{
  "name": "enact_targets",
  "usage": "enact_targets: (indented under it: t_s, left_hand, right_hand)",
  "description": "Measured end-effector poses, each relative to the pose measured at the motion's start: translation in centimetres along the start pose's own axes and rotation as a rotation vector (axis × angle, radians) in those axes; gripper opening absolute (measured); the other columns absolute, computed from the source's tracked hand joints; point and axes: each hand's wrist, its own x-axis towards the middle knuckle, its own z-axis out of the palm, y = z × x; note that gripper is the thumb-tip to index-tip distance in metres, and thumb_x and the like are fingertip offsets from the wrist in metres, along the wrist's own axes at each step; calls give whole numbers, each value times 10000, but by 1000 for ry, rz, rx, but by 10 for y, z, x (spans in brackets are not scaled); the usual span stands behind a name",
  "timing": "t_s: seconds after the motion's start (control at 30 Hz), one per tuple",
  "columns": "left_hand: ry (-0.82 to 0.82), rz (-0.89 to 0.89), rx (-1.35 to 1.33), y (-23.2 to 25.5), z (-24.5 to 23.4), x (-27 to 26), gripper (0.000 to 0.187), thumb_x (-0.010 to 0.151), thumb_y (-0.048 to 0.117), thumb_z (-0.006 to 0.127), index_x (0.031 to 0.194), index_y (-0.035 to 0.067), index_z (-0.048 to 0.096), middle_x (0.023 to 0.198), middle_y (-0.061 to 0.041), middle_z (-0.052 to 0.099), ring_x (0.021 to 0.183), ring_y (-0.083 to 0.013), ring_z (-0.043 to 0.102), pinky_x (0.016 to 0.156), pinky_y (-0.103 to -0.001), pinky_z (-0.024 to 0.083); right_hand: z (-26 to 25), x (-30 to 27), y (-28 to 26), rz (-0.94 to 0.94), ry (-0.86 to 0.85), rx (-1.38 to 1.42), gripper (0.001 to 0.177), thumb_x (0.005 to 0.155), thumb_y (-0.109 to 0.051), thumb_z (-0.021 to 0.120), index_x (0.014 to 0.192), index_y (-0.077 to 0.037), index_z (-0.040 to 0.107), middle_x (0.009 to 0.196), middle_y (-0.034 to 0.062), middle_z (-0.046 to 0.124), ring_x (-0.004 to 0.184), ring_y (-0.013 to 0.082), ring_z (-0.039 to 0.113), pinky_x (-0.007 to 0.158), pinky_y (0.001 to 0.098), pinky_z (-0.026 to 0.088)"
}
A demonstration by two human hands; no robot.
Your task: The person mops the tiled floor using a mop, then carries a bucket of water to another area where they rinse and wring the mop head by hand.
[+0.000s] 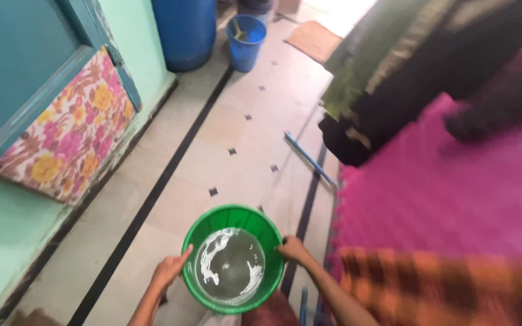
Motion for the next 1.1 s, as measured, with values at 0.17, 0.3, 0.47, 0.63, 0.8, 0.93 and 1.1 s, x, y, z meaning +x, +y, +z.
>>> enact_targets:
  t_s: [0.17,0.3,0.47,0.63,0.8,0.93,1.1]
  left_hand:
    - [-256,-312,-242,56,62,162,886,831,796,614,1190,-7,718,1311,-327,503,905,-328,348,794,-482,241]
    - [-155,-123,-20,108,123,290,934,799,849,490,1090,19,801,1056,-219,782,1066,-336,720,951,-486,534]
    - [-98,-53,27,156,166,424,886,843,829,429,1048,29,750,1011,-246,756,1015,-397,712,891,-509,536]
    - [151,112,-13,160,225,484,786,904,733,543,1208,16,648,1183,-246,660,1109,-460,601,900,-551,471]
    - [-174,-151,18,176,230,507,718,1051,644,444,1242,-22,634,1039,-251,769,785,-338,751,802,-435,585]
    - [-64,34,-137,174,212,452,784,951,478,627,1520,64,280,1082,-177,745,579,-245,747,638,-357,582]
    - [-77,-101,-559,151,168,342,821,932,352,670,1575,122,215,1104,-142,725,661,-192,748,504,-313,568]
  right_hand:
    - [-24,213,5,188,-106,-2,461,781,-248,760,1160,-5,663,774,155,734,548,241,671,469,367,533]
    - [-36,369,62,230,-103,-94,452,787,-245,735,1182,-61,614,839,173,732,602,272,680,539,415,565]
    - [-64,487,113,50,96,-184,432,768,-224,688,1158,-44,634,1005,247,734,926,392,719,793,453,564]
    - [-71,528,154,102,141,-95,565,743,-182,709,1268,-11,588,1033,214,725,881,308,709,777,385,558]
    - [-82,521,161,203,113,142,654,774,-119,759,1402,-54,587,1170,183,720,964,226,712,813,322,572]
    - [-88,487,133,59,172,399,702,726,38,690,1414,-27,564,1303,222,611,1169,228,647,836,373,602]
    - [-106,405,-45,0,-155,949,687,932,-309,696,1508,-51,422,1440,161,594,1253,269,628,960,361,530]
